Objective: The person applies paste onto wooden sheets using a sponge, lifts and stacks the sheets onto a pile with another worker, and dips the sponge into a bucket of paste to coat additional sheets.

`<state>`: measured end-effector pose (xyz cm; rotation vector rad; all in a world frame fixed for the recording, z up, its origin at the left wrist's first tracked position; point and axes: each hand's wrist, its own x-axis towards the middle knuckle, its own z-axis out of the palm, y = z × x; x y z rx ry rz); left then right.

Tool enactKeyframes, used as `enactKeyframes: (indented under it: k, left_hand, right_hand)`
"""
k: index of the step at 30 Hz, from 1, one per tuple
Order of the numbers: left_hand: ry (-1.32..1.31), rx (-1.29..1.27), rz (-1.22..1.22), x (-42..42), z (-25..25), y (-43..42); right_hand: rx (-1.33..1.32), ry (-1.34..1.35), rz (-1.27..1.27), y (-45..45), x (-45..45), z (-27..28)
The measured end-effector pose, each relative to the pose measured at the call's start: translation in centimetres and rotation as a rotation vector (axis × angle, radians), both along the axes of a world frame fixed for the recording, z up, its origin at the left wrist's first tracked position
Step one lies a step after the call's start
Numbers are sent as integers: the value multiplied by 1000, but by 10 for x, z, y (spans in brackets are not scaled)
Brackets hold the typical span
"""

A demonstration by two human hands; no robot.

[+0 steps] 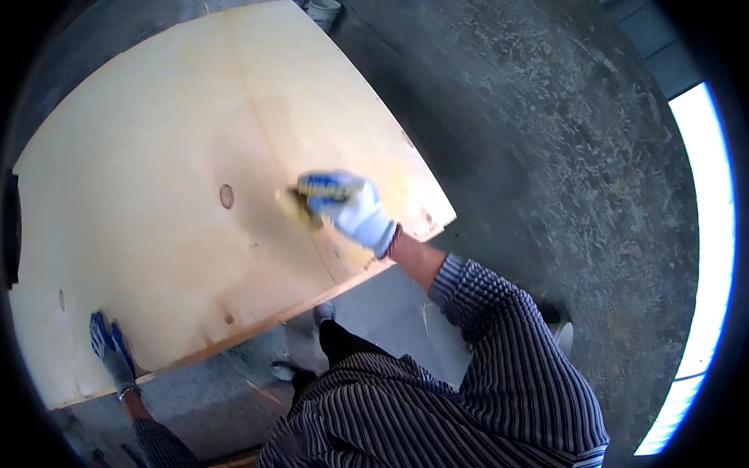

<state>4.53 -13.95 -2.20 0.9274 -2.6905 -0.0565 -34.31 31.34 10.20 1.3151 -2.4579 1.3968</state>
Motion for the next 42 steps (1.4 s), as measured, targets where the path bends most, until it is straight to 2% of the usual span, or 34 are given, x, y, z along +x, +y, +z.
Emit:
enactKeyframes:
  k: [1, 2, 5, 8, 10, 11, 12, 13, 14, 17, 20, 21, 23, 26, 28, 30, 32, 34, 37, 42]
  left_hand:
    - [7, -10, 12, -1, 0, -4]
    - [15, 14, 37, -6, 5, 1]
    - [6, 32, 99, -7, 12, 10]
    - [-33, 55, 126, -13, 18, 14]
    - [-51, 72, 155, -15, 20, 15]
    - [-43, 88, 159, -15, 20, 15]
    - [-35, 107, 161, -15, 20, 16]
    - [-41, 106, 173, -16, 21, 15]
    - [-50, 115, 172, -17, 23, 16]
    - [-64, 161, 201, -22, 29, 23]
    - [-64, 172, 210, -23, 29, 21]
    - [-65, 150, 202, -22, 28, 21]
    - [-75, 127, 206, -20, 25, 20]
    - [-62, 108, 194, -20, 26, 20]
    - [-42, 116, 177, -21, 27, 21]
    - [-29, 96, 176, -20, 27, 22]
    - [-11, 94, 154, -17, 24, 20]
    - [8, 91, 131, -13, 20, 17]
    - [43, 51, 107, -10, 12, 12]
    - [33, -29, 112, -6, 1, 6]
  right_hand:
    - [-178, -540, -137, -21, -18, 6]
    - [-371, -699, -104, -39, -45, 11]
    - [-560, -880, -201, -96, -135, 1]
    - [-614, -1270, -98, -145, -219, -28]
    - [-415, -1253, -177, -171, -266, -69]
    - [-258, -1014, -451, -192, -268, -71]
    - [377, -314, -630, -203, -288, -83]
    - [406, -288, -706, -210, -304, -95]
    - [438, -260, -781, -222, -294, -77]
    - [560, -140, -687, -245, -315, -84]
    - [728, -19, -398, -255, -307, -74]
    - [729, -20, -394, -250, -300, -75]
    - [626, -89, -93, -231, -284, -73]
    - [629, -72, 59, -193, -256, -73]
    - [596, -178, 134, -161, -213, -55]
    - [482, -50, 297, -120, -185, -64]
    - [574, -60, 335, -87, -134, -40]
    - [518, 71, 425, -45, -96, -45]
    - [475, 60, 462, 7, -31, -38]
    - [559, 31, 356, 62, 70, -14]
